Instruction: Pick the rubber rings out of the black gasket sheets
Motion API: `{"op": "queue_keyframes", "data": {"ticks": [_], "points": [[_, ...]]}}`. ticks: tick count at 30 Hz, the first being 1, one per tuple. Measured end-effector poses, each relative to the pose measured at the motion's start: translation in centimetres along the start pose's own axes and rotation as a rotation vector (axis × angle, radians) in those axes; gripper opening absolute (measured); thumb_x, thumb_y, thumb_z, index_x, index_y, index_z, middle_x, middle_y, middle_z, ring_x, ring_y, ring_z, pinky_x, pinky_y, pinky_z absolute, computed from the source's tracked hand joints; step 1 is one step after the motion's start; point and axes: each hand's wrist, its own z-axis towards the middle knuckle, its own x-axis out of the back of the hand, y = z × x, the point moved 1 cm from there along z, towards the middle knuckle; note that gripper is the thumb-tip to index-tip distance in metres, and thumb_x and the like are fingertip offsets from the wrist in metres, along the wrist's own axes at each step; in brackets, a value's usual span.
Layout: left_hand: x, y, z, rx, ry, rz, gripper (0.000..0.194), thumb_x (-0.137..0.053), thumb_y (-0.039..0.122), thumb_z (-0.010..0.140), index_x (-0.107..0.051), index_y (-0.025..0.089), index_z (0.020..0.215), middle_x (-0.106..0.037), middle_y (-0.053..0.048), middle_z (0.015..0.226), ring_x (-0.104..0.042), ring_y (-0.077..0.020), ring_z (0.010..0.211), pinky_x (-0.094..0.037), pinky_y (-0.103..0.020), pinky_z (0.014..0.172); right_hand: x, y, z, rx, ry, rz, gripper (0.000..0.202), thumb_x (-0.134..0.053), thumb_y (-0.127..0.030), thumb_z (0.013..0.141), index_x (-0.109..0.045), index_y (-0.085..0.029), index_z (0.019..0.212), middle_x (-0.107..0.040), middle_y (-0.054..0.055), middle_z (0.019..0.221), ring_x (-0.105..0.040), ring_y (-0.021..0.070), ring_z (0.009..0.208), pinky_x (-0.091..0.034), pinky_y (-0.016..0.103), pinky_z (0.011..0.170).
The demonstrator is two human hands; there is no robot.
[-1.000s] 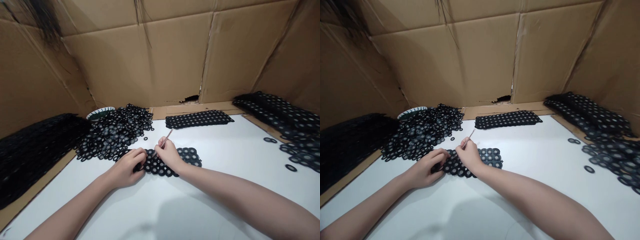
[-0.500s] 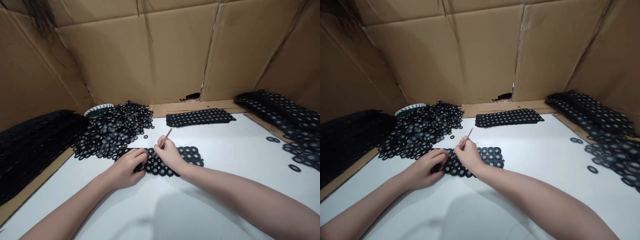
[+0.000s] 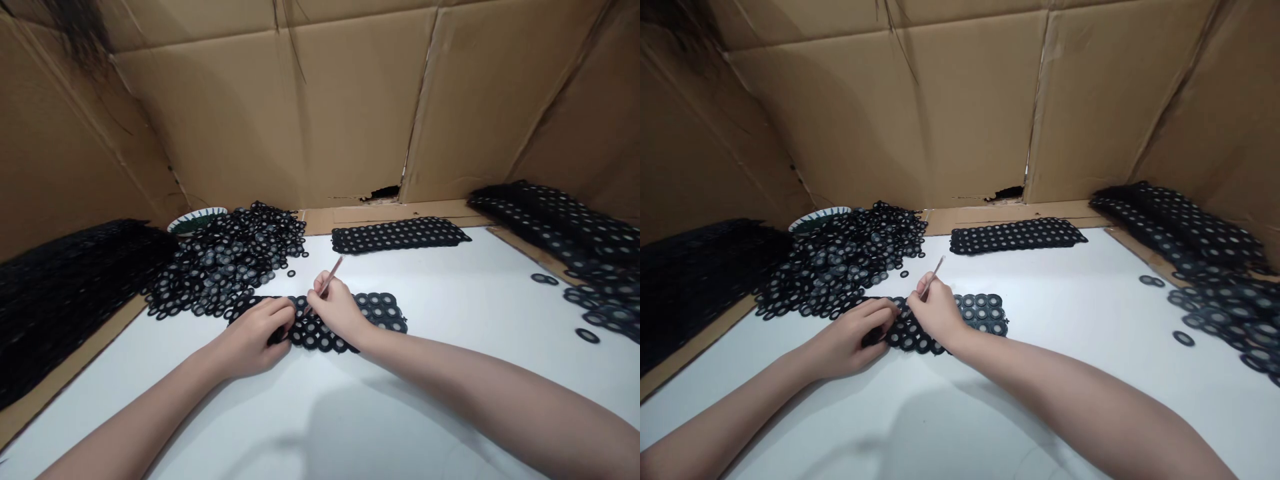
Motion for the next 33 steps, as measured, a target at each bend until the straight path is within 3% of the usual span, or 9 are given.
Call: {"op": "queue_keyframes", "data": {"ticks": [33], "points": [[0.10,0.04,0.09,-0.002,0.029,-0.011,0.010,-0.041,0.010,0.065,-0.037,0.019,0.067,-0.048,-0.002,0.077,-0.044,-0.0156,0.073,-0.036,-0.026,0.064,-0.14,0.08,0.04,0.001,0.003,-0.011,0.009,-0.042,-0.015,0.064,-0.035,-0.020,0.062,-0.039,-0.006,0.053,-0.044,0.0123,0.052,-0.036,0.025,0.053]]}}
